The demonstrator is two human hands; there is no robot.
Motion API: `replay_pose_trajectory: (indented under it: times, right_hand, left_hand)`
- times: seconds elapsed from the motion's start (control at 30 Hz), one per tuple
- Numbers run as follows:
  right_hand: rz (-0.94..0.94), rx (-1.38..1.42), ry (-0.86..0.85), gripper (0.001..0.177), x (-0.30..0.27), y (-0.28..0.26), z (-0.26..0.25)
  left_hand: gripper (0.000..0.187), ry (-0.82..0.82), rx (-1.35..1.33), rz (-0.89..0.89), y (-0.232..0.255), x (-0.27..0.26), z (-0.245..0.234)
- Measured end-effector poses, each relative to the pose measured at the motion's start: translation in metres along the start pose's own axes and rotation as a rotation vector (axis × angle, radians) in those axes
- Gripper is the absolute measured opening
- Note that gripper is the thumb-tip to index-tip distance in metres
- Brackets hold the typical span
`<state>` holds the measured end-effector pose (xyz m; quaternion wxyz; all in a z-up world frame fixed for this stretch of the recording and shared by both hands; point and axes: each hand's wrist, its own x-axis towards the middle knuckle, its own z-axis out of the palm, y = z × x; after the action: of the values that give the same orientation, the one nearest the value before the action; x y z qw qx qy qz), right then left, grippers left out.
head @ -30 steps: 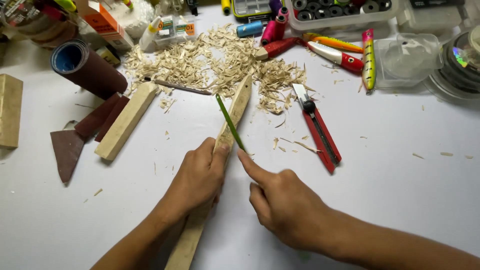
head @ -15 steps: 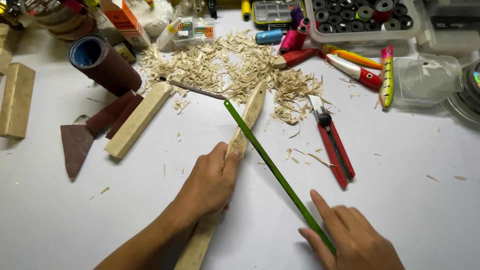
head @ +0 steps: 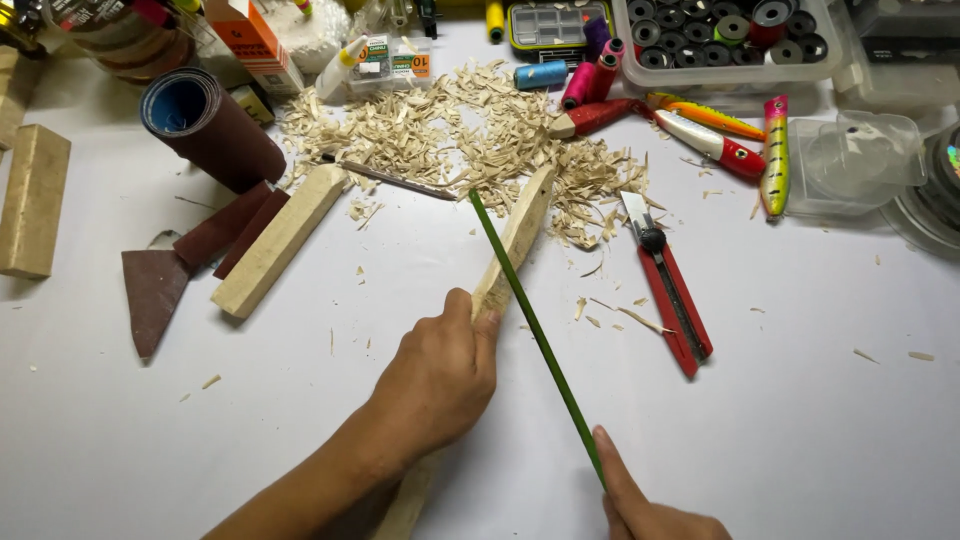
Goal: The person uses a green ruler to measure and mark a wooden plank, then uses a red utility knife to carve and shape the wood. The person repeatedly shaves off thin layers of wood to refine the plank's shape.
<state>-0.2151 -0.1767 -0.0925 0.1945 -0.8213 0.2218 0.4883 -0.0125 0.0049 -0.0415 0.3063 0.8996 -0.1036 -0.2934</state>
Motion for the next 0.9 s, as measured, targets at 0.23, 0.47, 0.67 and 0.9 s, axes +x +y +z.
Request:
replay_pose_trajectory:
  times: [0.23,0.47,0.67,0.9]
  right_hand:
    - [-0.701,0.075,0.763,0.071,0.009,-0.07,-0.076]
    - [-0.55,0.302,0.587,0.073,-0.014,-0.099,-0.097]
    - [-0.371,0.324,0.676,0.078,-0.024,-0.033,0.013]
    - [-0.572,0.34,0.639,0.07,-0.007,-0.074,-0.078]
  left_hand:
    - [0.031,0.045,0.131,0.097,-0.005,0.0,0.013]
    - [0.034,0.008,0.064,0.047,0.0,0.001,0.001]
    - [0.035,-0.054,-0.007,-0.057,0.009,-0.001,-0.015]
    - [0.035,-0.073,0.088,-0.002,0.016,-0.007,-0.007]
